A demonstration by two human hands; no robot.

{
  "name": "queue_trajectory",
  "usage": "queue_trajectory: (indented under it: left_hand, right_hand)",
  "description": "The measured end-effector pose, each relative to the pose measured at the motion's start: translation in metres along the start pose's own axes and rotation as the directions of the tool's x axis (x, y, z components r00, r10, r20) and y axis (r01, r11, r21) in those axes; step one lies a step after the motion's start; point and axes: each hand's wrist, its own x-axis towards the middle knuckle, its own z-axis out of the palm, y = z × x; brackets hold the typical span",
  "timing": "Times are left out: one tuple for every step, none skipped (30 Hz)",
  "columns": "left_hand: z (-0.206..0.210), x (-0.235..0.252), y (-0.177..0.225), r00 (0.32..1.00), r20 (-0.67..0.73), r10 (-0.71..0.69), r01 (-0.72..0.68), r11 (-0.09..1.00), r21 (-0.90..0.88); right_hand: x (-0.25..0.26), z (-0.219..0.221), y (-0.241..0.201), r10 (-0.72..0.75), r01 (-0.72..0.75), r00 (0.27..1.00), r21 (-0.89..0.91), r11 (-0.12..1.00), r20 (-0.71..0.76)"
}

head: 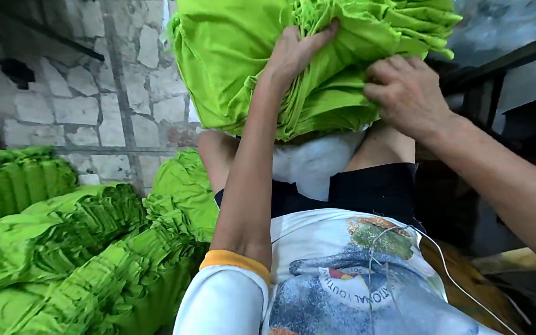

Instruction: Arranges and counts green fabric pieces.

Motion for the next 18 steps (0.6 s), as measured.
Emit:
queue_trajectory:
  left_hand:
    - [0.0,-0.006,-0.002,0.996,0.027,0.09,-0.09,0.996,0.011]
    - [0.002,-0.015,-0.004,0.983,0.064,0.172,-0.174,0.984,0.029]
    - [0.004,-0.024,-0.005,0.969,0.09,0.229,-0.236,0.969,0.075]
    - [0.01,-0.03,-0.006,0.968,0.075,0.241,-0.25,0.953,0.171]
    - [0.017,-0.036,-0.004,0.974,0.035,0.222,-0.222,0.932,0.286]
    - [0.025,-0.041,0.002,0.984,-0.025,0.178,-0.155,0.911,0.382]
    - [0.031,-0.044,0.009,0.989,-0.094,0.112,-0.06,0.896,0.44]
    - [0.034,-0.041,0.014,0.987,-0.151,0.053,0.021,0.891,0.453]
    - [0.032,-0.036,0.017,0.984,-0.178,0.008,0.071,0.899,0.432]
    - [0.025,-0.028,0.017,0.985,-0.17,-0.027,0.09,0.921,0.38]
    - [0.017,-0.02,0.015,0.988,-0.145,-0.059,0.102,0.946,0.307]
    - [0.008,-0.012,0.012,0.989,-0.117,-0.092,0.116,0.967,0.227]
    - [0.0,-0.006,0.011,0.989,-0.097,-0.116,0.129,0.981,0.143]
    - [-0.005,-0.003,0.011,0.988,-0.074,-0.136,0.141,0.988,0.069]
    - [-0.008,0.0,0.011,0.988,-0.053,-0.147,0.148,0.989,0.015]
    - [-0.009,0.001,0.01,0.988,-0.042,-0.15,0.149,0.989,-0.014]
    - [-0.008,0.001,0.01,0.989,-0.034,-0.143,0.142,0.989,-0.027]
    - [-0.007,0.002,0.008,0.992,-0.032,-0.125,0.124,0.992,-0.031]
  right_hand:
    - [0.014,-0.012,-0.004,0.043,-0.039,0.998,0.093,0.995,-0.044]
    - [0.029,-0.024,-0.007,0.104,-0.09,0.993,0.191,0.978,-0.064]
    - [0.045,-0.03,-0.007,0.164,-0.137,0.983,0.272,0.952,-0.079]
    - [0.06,-0.03,-0.007,0.222,-0.183,0.971,0.322,0.929,-0.089]
    - [0.074,-0.025,-0.005,0.274,-0.225,0.957,0.346,0.911,-0.098]
    - [0.086,-0.018,-0.003,0.321,-0.27,0.943,0.356,0.895,-0.09]
    - [0.093,-0.01,-0.002,0.351,-0.302,0.932,0.339,0.891,-0.091]
    - [0.098,-0.003,-0.001,0.365,-0.313,0.923,0.31,0.898,-0.124]
    - [0.098,0.002,-0.003,0.361,-0.305,0.914,0.273,0.912,-0.185]
    - [0.093,0.003,-0.009,0.32,-0.269,0.916,0.22,0.938,-0.243]
    - [0.084,0.004,-0.016,0.221,-0.184,0.927,0.146,0.972,-0.305]
    - [0.071,0.006,-0.022,0.082,-0.065,0.937,0.062,0.996,-0.34]
    - [0.056,0.01,-0.025,-0.057,0.053,0.946,-0.022,0.998,-0.32]
    - [0.04,0.016,-0.023,-0.139,0.122,0.965,-0.085,0.989,-0.223]
    - [0.026,0.024,-0.017,-0.134,0.124,0.987,-0.111,0.986,-0.087]
    - [0.014,0.032,-0.007,-0.068,0.071,0.997,-0.117,0.991,0.026]
    - [0.007,0.034,0.002,0.001,0.009,0.997,-0.123,0.992,0.082]
    - [0.006,0.029,0.008,0.037,-0.024,0.994,-0.127,0.992,0.099]
